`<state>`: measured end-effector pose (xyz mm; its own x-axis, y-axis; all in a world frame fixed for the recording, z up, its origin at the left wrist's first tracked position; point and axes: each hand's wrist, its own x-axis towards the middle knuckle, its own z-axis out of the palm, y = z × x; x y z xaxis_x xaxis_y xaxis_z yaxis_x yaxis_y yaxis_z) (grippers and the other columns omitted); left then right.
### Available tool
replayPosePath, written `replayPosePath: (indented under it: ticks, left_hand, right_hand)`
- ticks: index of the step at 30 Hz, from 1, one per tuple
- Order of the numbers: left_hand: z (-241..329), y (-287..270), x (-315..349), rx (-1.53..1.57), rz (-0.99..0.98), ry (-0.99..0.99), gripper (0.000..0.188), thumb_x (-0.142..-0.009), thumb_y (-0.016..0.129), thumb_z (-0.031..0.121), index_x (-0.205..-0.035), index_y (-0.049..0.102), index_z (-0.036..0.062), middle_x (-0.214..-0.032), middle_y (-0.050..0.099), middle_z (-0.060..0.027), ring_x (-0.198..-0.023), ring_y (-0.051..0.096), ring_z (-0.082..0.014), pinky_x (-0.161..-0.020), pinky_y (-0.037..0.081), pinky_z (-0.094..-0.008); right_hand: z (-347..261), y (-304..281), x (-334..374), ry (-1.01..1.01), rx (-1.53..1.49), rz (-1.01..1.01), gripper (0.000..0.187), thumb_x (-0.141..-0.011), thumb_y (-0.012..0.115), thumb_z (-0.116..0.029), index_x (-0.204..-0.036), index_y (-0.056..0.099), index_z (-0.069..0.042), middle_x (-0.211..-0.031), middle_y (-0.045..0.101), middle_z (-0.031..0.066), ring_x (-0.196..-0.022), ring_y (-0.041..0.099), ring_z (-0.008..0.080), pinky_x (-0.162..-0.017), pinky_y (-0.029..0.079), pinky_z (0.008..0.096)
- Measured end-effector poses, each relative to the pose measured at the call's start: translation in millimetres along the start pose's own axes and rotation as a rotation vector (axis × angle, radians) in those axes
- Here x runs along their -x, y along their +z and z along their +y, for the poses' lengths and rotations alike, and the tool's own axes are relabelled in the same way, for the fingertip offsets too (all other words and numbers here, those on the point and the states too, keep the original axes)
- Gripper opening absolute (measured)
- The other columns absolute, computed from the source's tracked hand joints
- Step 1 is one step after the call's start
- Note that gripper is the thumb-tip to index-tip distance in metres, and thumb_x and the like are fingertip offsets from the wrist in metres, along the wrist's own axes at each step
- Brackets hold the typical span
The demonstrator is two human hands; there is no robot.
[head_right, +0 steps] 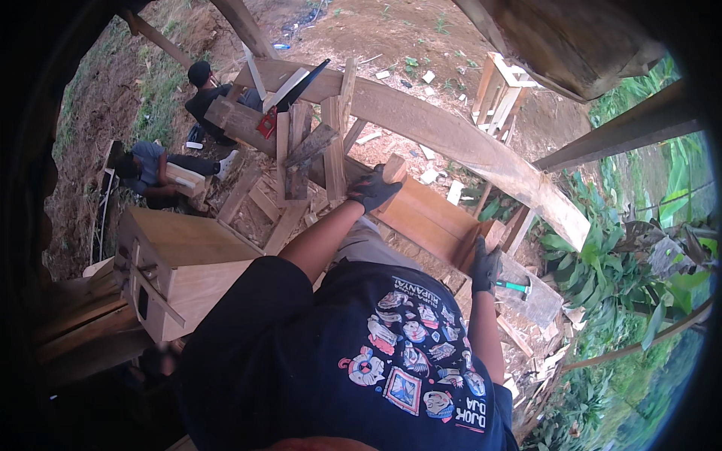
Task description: The person uses a hammer to strike a wooden plank on a wooden structure. The person also handles a piece of wood and a saw while working alongside other individuals in an outdoor setting.
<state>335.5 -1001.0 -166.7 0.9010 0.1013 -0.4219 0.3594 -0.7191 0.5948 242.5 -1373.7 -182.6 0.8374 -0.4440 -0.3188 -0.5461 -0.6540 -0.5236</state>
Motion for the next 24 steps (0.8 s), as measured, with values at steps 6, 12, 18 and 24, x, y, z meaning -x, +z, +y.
replayPosePath:
  ticks: [6, 12, 18, 24]
  left_hand:
    - [-1, 19, -3, -0.118, 0.199, 0.007, 0.068, -0.088, 0.065, 0.053, -0.141, 0.054, 0.0101, -0.124, 0.070, -0.0253, -0.115, 0.067, -0.0451, -0.098, 0.054, -0.0529]
    - [12, 22, -9, -0.222, 0.177, -0.029, 0.068, -0.090, 0.065, 0.056, -0.139, 0.055, 0.0105, -0.119, 0.071, -0.0258, -0.108, 0.070, -0.0466, -0.093, 0.056, -0.0525]
    - [7, 30, -9, -0.328, 0.208, 0.059, 0.080, -0.094, 0.062, 0.058, -0.149, 0.049, 0.0014, -0.136, 0.063, -0.0292, -0.123, 0.063, -0.0468, -0.101, 0.051, -0.0520]
    - [11, 32, -10, -0.485, 0.133, -0.069, 0.089, -0.094, 0.059, 0.064, -0.155, 0.040, 0.0026, -0.135, 0.064, -0.0285, -0.119, 0.065, -0.0461, -0.099, 0.051, -0.0534]
  right_hand:
    - [-10, 7, -3, 0.074, 0.015, 0.044, 0.100, -0.089, 0.060, -0.071, -0.152, 0.044, 0.005, -0.138, 0.060, 0.0356, -0.130, 0.057, 0.0493, -0.109, 0.045, 0.0528]
    - [-11, 3, -8, 0.136, 0.007, 0.067, 0.087, -0.090, 0.060, -0.068, -0.141, 0.055, 0.001, -0.115, 0.070, 0.0342, -0.112, 0.068, 0.0496, -0.096, 0.053, 0.0553]
    - [9, 13, -10, 0.094, -0.135, 0.077, 0.081, -0.093, 0.058, -0.058, -0.146, 0.051, 0.003, -0.116, 0.071, 0.0301, -0.110, 0.070, 0.0450, -0.097, 0.054, 0.0518]
    - [0, -3, 0, 0.084, -0.216, 0.117, 0.062, -0.093, 0.061, -0.051, -0.125, 0.059, 0.001, -0.105, 0.073, 0.0256, -0.098, 0.072, 0.0428, -0.088, 0.056, 0.0518]
